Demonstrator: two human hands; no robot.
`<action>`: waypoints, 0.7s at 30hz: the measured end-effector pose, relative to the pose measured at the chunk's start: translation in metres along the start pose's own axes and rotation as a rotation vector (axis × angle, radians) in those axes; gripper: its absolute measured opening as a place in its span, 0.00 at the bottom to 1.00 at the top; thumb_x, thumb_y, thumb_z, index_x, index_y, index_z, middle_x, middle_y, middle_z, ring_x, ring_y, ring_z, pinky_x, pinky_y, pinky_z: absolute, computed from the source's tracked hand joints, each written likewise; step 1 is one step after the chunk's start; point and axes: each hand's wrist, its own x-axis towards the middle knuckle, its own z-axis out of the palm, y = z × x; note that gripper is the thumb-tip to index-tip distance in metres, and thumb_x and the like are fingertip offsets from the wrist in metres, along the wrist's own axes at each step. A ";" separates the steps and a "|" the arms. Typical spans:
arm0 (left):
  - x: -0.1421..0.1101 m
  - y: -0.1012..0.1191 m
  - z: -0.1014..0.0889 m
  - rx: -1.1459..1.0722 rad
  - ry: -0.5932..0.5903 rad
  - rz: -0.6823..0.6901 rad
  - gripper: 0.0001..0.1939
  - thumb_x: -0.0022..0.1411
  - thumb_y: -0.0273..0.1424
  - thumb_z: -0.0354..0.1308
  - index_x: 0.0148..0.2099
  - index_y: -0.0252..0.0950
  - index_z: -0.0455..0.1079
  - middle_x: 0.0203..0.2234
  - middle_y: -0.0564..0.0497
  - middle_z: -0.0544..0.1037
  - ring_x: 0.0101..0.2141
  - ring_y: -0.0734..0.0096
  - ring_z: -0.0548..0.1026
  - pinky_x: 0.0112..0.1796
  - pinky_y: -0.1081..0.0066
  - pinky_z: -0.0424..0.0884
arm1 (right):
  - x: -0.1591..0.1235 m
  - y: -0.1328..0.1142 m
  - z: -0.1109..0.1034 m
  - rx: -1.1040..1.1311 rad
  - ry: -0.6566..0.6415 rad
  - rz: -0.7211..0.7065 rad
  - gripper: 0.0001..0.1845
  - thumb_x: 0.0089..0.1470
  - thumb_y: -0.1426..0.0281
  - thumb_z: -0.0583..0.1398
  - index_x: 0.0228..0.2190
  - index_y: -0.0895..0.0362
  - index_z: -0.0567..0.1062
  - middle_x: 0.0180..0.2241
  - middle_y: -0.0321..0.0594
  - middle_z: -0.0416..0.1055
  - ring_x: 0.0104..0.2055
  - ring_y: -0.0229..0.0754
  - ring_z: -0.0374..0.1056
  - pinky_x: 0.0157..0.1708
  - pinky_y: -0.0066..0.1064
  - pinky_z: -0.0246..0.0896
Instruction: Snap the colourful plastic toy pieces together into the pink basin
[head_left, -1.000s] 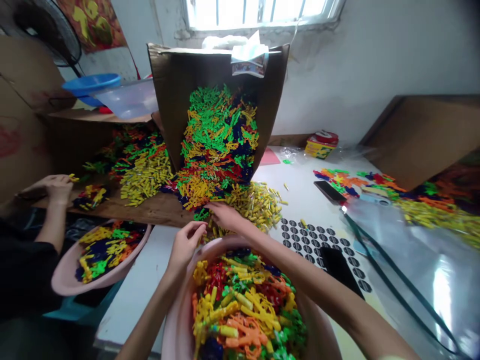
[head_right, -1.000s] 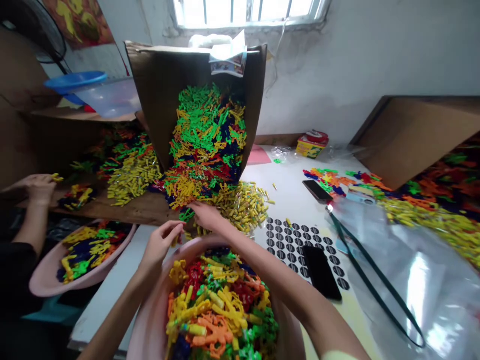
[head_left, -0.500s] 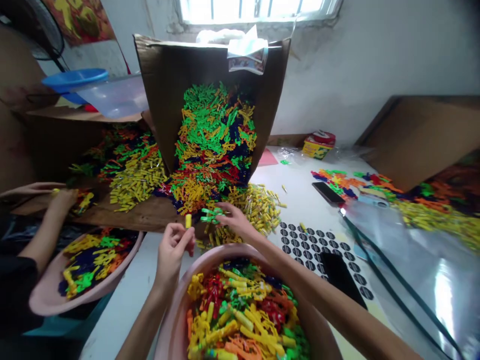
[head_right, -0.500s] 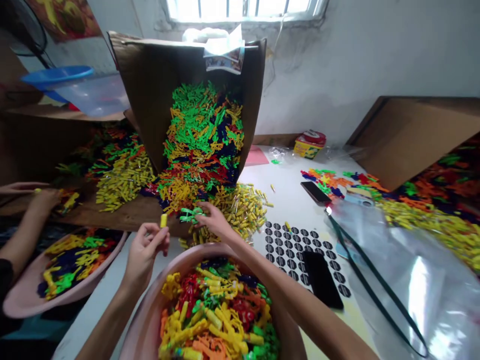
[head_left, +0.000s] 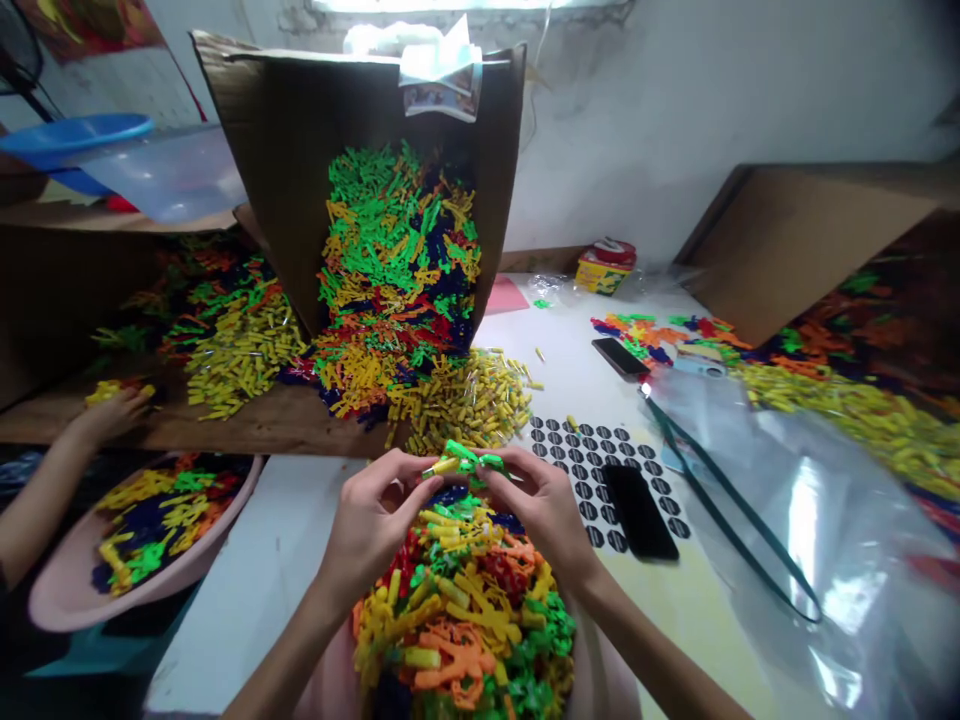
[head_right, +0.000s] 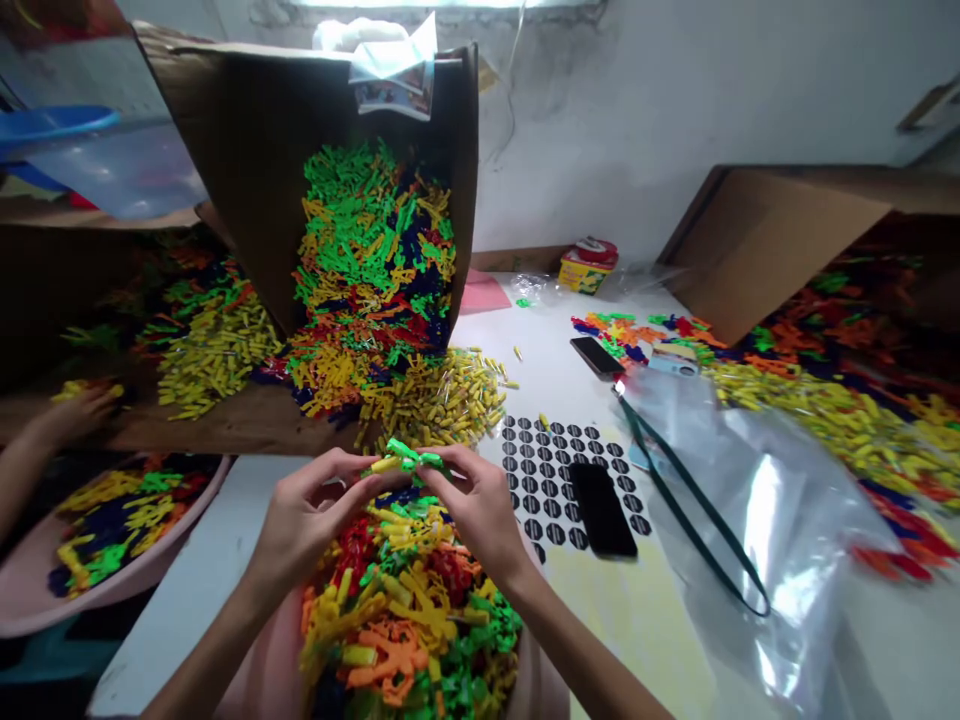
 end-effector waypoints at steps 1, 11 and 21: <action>-0.001 0.000 0.000 0.018 -0.002 0.011 0.13 0.60 0.40 0.62 0.42 0.38 0.78 0.33 0.48 0.80 0.27 0.69 0.74 0.25 0.74 0.69 | -0.001 0.001 -0.001 -0.018 -0.022 -0.040 0.13 0.54 0.61 0.65 0.39 0.54 0.81 0.41 0.42 0.78 0.38 0.44 0.76 0.34 0.31 0.77; 0.003 0.001 -0.021 -0.001 -0.345 -0.064 0.14 0.61 0.39 0.61 0.39 0.32 0.77 0.29 0.48 0.79 0.28 0.71 0.74 0.29 0.76 0.68 | -0.016 0.004 -0.010 -0.107 -0.185 -0.132 0.10 0.56 0.66 0.65 0.40 0.53 0.82 0.36 0.41 0.79 0.32 0.40 0.76 0.32 0.29 0.76; 0.013 -0.034 -0.047 0.014 -0.469 0.002 0.17 0.67 0.42 0.53 0.49 0.37 0.75 0.33 0.49 0.81 0.33 0.68 0.76 0.35 0.73 0.70 | 0.007 -0.012 -0.049 -0.526 -0.534 -0.030 0.21 0.50 0.59 0.69 0.46 0.48 0.80 0.44 0.41 0.78 0.44 0.48 0.74 0.44 0.36 0.72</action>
